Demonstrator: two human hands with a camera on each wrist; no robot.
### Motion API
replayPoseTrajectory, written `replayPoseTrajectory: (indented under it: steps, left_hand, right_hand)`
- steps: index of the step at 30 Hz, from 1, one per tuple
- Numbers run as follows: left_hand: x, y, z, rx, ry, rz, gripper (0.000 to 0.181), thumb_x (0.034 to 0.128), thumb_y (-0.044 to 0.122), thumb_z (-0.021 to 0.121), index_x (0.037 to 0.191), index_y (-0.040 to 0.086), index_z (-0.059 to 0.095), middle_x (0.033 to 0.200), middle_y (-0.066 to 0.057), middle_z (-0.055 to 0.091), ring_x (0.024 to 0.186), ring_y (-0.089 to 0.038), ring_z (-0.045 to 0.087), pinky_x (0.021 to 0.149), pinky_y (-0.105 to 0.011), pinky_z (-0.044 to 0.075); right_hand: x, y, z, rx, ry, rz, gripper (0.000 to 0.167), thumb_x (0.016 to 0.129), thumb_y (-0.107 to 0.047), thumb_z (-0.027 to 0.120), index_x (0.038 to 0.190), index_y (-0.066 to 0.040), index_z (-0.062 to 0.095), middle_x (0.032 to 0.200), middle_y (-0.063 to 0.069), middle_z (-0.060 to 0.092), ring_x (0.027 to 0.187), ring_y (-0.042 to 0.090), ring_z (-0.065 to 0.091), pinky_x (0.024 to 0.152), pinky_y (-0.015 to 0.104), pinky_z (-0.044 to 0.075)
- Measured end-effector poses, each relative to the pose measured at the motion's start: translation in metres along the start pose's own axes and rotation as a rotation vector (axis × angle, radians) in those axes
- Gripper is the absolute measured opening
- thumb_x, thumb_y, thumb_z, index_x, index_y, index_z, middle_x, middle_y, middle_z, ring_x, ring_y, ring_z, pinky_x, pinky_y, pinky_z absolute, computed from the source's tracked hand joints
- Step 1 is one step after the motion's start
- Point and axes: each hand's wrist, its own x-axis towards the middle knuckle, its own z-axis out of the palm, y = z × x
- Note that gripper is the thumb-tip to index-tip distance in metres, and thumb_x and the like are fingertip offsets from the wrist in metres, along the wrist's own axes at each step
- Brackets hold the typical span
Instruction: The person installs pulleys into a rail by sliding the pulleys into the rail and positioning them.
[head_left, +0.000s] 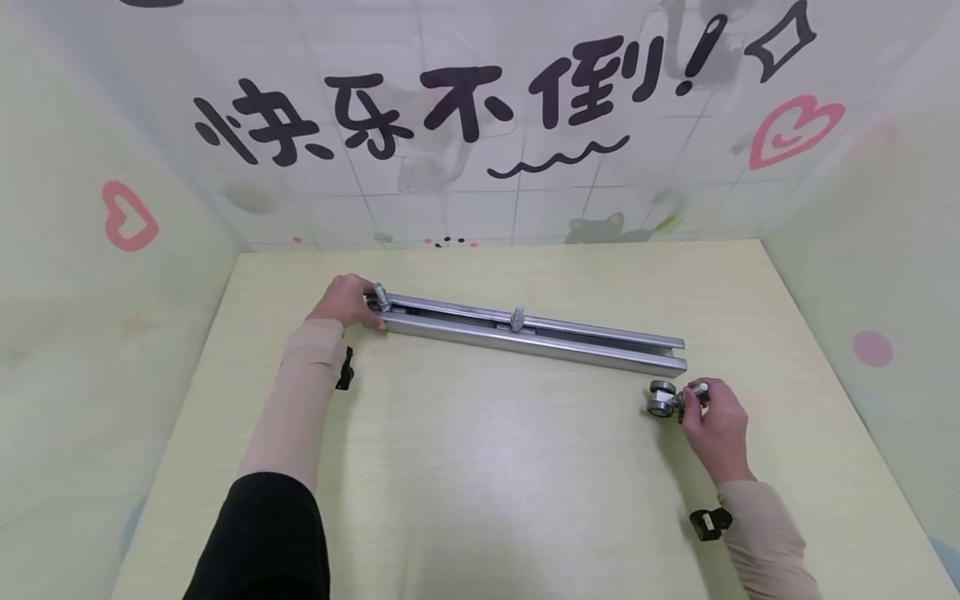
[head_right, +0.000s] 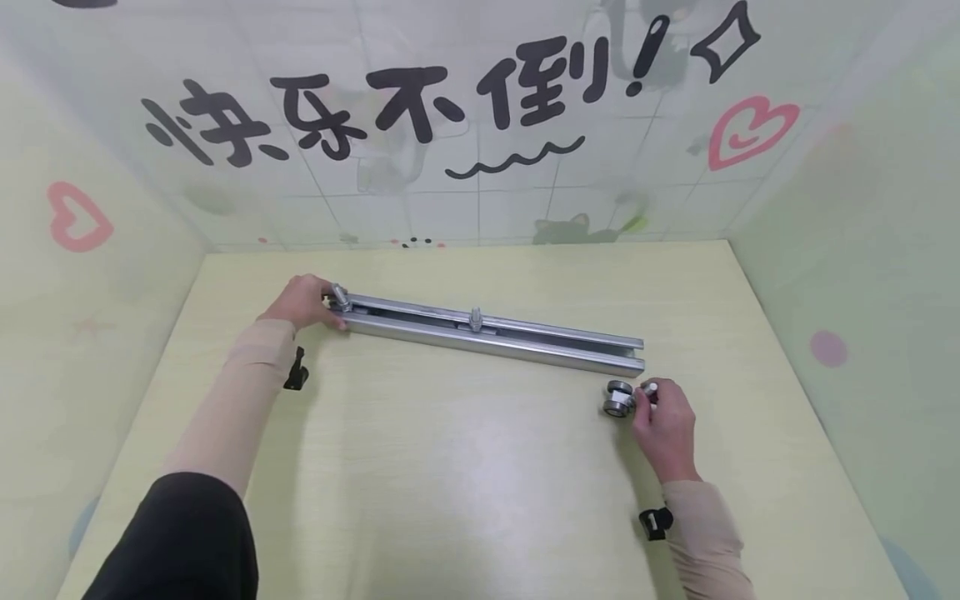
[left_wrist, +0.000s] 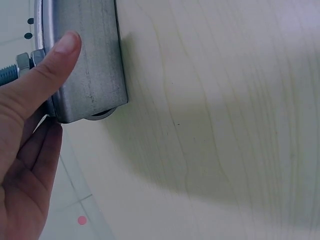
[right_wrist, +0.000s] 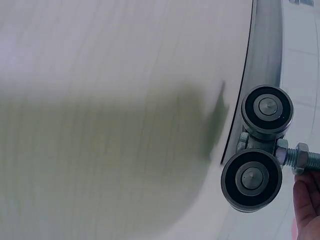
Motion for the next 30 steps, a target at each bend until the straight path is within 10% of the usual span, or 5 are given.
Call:
replayPoseTrajectory:
  steps: [30]
  left_hand:
    - [-0.003, 0.003, -0.001, -0.036, -0.002, -0.011, 0.046, 0.0625, 0.012, 0.082, 0.103, -0.002, 0.065, 0.108, -0.021, 0.062, 0.088, -0.027, 0.051, 0.084, -0.042, 0.042]
  right_hand:
    - [0.023, 0.041, -0.015, -0.067, 0.003, 0.153, 0.009, 0.082, 0.007, 0.055, 0.088, 0.013, 0.052, 0.077, 0.024, 0.055, 0.066, 0.027, 0.048, 0.057, 0.013, 0.029]
